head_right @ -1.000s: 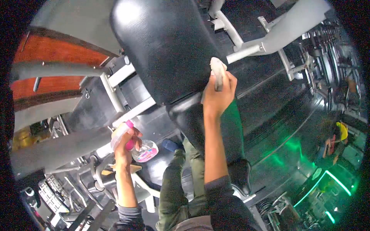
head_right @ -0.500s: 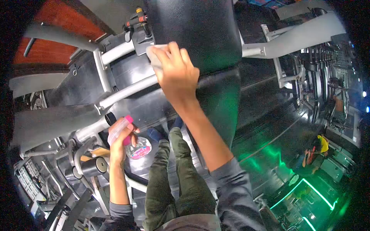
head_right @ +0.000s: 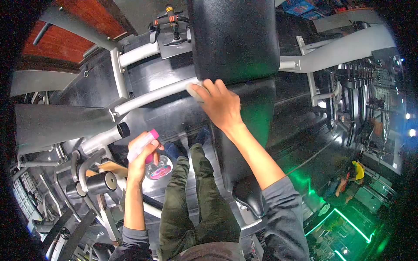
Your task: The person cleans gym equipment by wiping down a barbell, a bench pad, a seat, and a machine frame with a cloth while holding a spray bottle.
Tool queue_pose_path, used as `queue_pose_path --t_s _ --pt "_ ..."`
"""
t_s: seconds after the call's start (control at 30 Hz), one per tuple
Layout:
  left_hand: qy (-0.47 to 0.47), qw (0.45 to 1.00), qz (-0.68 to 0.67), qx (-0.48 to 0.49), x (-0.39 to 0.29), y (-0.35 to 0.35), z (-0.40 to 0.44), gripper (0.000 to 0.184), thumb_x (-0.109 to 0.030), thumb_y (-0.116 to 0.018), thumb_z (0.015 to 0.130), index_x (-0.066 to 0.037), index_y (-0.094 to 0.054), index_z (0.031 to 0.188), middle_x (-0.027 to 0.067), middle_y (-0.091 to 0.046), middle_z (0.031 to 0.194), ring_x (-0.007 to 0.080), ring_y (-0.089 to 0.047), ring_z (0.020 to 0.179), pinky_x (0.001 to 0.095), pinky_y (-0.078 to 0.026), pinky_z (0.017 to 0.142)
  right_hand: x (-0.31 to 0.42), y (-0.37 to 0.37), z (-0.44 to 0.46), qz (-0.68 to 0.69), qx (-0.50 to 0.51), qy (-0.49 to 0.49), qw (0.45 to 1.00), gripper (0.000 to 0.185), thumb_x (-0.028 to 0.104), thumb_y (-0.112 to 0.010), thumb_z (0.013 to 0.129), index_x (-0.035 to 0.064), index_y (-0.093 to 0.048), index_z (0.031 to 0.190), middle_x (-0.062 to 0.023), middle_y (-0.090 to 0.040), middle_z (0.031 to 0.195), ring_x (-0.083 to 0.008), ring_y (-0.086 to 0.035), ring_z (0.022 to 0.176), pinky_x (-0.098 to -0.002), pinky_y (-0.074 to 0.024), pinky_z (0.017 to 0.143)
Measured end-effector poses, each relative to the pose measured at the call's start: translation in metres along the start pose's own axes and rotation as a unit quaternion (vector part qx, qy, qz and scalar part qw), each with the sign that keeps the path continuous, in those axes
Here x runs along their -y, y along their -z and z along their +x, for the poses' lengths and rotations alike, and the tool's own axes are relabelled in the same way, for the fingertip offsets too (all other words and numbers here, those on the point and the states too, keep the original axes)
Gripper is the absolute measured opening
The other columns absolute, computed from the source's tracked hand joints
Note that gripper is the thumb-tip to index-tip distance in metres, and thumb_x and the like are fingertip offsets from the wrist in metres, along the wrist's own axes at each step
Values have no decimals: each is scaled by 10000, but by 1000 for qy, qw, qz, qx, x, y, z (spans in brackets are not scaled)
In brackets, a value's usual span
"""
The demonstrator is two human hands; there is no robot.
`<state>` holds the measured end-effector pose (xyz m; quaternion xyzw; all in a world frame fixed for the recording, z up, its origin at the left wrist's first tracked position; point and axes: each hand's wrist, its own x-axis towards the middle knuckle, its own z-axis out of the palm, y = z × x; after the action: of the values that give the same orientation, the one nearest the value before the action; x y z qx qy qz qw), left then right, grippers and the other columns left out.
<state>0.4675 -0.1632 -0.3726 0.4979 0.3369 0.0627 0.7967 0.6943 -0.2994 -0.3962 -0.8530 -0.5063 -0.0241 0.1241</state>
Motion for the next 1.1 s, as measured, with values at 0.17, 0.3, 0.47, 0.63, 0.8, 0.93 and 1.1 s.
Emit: queue_pose_path --t_s 0.17,0.3,0.47,0.63,0.8,0.93,1.1 --pt "32 998 52 12 8 -7 -3 213 -217 -636 873 -6 -606 862 110 -659 783 145 -555 478 260 -420 485 8 2 52 13 -96 31 995 603 129 -790 663 265 -625 1227 39 -559 980 -183 -578 900 -333 -562 619" --pt "36 998 45 11 12 -18 -3 214 -230 -641 873 -18 -613 866 103 -663 791 139 -555 490 262 -416 496 3 -1 35 -29 -13 38 999 416 129 -736 712 204 -657 1113 21 -573 1041 -200 -584 929 -337 -573 611" --pt "54 998 30 7 17 -23 0 200 -220 -643 883 -22 -617 870 91 -662 792 128 -561 521 269 -424 523 -12 1 -37 25 63 -11 998 467 146 -770 715 240 -667 1161 17 -569 1035 -199 -601 886 -350 -566 608" --pt "28 997 70 -13 33 -23 4 168 -193 -651 894 -29 -631 865 76 -660 788 128 -569 519 260 -414 508 -24 10 -68 46 138 -18 989 521 155 -740 707 295 -661 1204 29 -578 1080 -230 -597 894 -397 -576 579" --pt "34 994 100 -39 53 -42 8 154 -160 -664 904 -25 -644 834 61 -646 740 115 -575 495 266 -435 480 -48 8 -47 59 -19 -122 991 427 109 -724 758 253 -698 1159 -34 -621 985 -274 -635 882 -411 -567 715" --pt "23 988 130 -76 55 -77 16 198 -206 -655 904 -11 -647 871 85 -657 773 140 -572 481 272 -444 459 -57 8 -55 195 -32 -152 968 373 99 -744 771 192 -712 1131 -61 -628 1036 -310 -655 937 -404 -539 776" --pt "-15 993 86 -79 60 -107 50 286 -239 -612 907 25 -639 801 88 -631 727 153 -548 422 285 -418 402 -63 21 -104 255 -14 -264 930 309 79 -766 784 146 -735 1084 -88 -642 969 -287 -677 888 -344 -532 790"
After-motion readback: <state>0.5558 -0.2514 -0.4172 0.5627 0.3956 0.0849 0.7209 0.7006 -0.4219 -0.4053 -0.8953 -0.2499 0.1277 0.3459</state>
